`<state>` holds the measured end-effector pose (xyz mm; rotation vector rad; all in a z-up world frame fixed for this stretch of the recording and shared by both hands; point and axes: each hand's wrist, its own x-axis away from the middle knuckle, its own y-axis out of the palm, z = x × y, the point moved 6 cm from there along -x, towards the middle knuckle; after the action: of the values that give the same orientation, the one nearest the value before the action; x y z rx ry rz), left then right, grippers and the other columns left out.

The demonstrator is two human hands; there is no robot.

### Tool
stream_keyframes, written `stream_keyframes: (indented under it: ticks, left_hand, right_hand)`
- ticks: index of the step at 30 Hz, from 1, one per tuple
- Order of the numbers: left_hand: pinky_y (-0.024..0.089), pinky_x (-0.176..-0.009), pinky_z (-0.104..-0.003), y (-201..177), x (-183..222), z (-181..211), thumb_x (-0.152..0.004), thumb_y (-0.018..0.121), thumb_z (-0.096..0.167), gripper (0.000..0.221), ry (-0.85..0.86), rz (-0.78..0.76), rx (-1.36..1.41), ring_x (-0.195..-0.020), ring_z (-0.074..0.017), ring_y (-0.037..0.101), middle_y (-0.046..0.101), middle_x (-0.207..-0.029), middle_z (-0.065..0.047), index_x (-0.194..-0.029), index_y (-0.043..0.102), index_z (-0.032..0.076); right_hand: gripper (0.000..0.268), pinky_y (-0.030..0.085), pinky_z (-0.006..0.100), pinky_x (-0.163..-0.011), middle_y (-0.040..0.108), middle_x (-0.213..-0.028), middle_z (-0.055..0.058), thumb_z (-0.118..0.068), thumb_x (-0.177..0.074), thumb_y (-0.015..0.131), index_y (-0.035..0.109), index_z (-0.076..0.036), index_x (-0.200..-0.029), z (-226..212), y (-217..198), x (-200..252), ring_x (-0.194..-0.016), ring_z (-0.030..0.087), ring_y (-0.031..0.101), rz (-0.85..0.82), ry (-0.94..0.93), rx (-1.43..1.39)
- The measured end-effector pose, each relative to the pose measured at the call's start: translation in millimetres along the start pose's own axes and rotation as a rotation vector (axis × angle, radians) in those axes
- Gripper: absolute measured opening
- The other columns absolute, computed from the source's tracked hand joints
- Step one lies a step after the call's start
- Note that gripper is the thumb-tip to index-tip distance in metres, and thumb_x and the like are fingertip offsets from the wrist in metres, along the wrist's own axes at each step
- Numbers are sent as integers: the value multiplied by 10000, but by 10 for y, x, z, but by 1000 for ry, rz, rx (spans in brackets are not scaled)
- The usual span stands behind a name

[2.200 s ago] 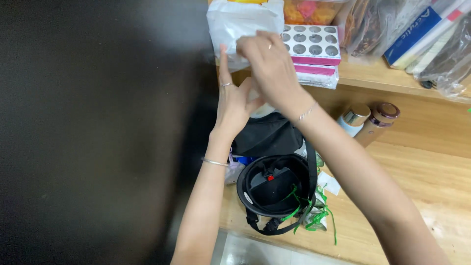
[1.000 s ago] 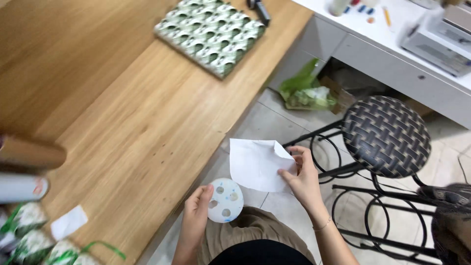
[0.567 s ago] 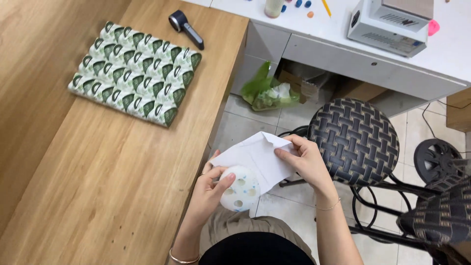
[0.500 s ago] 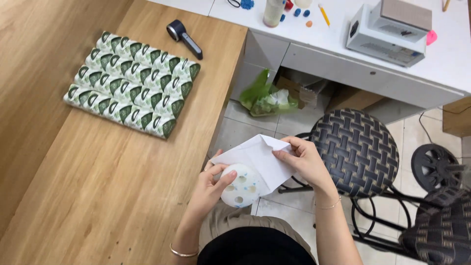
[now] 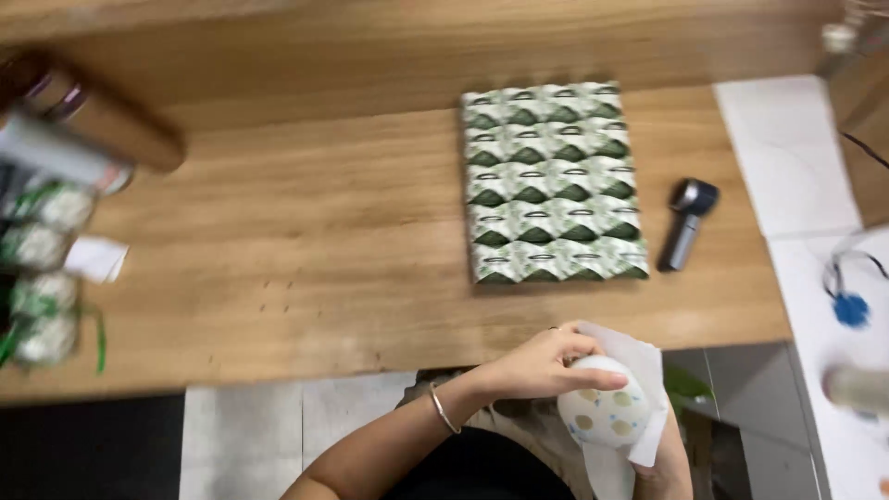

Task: Cleaning a silicone candle mold by melting wax residue with a heat gun, wiping with a tissue, and scraping with a tool.

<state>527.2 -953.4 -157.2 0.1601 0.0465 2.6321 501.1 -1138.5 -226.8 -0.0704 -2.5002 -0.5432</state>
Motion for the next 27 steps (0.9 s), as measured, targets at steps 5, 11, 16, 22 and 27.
stream_keyframes:
  ticks: [5, 11, 16, 22, 27]
  left_hand:
    - [504, -1026, -388, 28, 133, -92, -926, 713, 521, 517, 72, 354, 51, -1521, -312, 391, 636, -1295, -215, -1052, 766, 22]
    - [451, -1059, -351, 385, 91, -77, -972, 663, 545, 570, 95, 547, 169, -1393, -298, 464, 531, -1449, -205, -1095, 745, -6]
    - [542, -767, -343, 569, -118, -375, -981, 642, 546, 599, -132, 589, 599, -972, -272, 627, 650, -1135, -218, -1196, 687, -12]
    - [604, -833, -362, 620, -536, -426, -986, 572, 466, 491, -157, 613, 708, -991, -169, 694, 692, -1102, -92, -1210, 624, 32]
    - [594, -822, -353, 897, -1166, -369, -982, 566, 403, 452, -393, 347, 698, -962, -193, 704, 719, -1078, -96, -1181, 656, 6]
  right_hand:
    - [528, 590, 394, -805, 658, -1285, 166, -338, -1026, 541, 526, -14, -1443, -159, 45, -515, -1062, 261, 686, -415, 154, 61]
    - [455, 558, 334, -820, 663, -1271, 135, -231, -1071, 542, 530, 25, -1447, -332, -121, -989, -1047, 200, 667, -547, 205, 253]
    - [349, 574, 316, -878, 697, -1201, 101, -132, -1030, 580, 560, 0, -1352, -528, -442, -1136, -1020, 162, 697, -467, 116, 11]
    - [331, 576, 349, -948, 686, -1215, 130, 4, -966, 657, 596, 20, -1291, -1037, -1071, -940, -1079, 198, 685, -203, -116, -134]
    - [369, 602, 372, -887, 704, -1112, 120, -17, -855, 707, 608, 12, -1210, -1151, -1754, -668, -1010, 218, 706, 195, -148, -118]
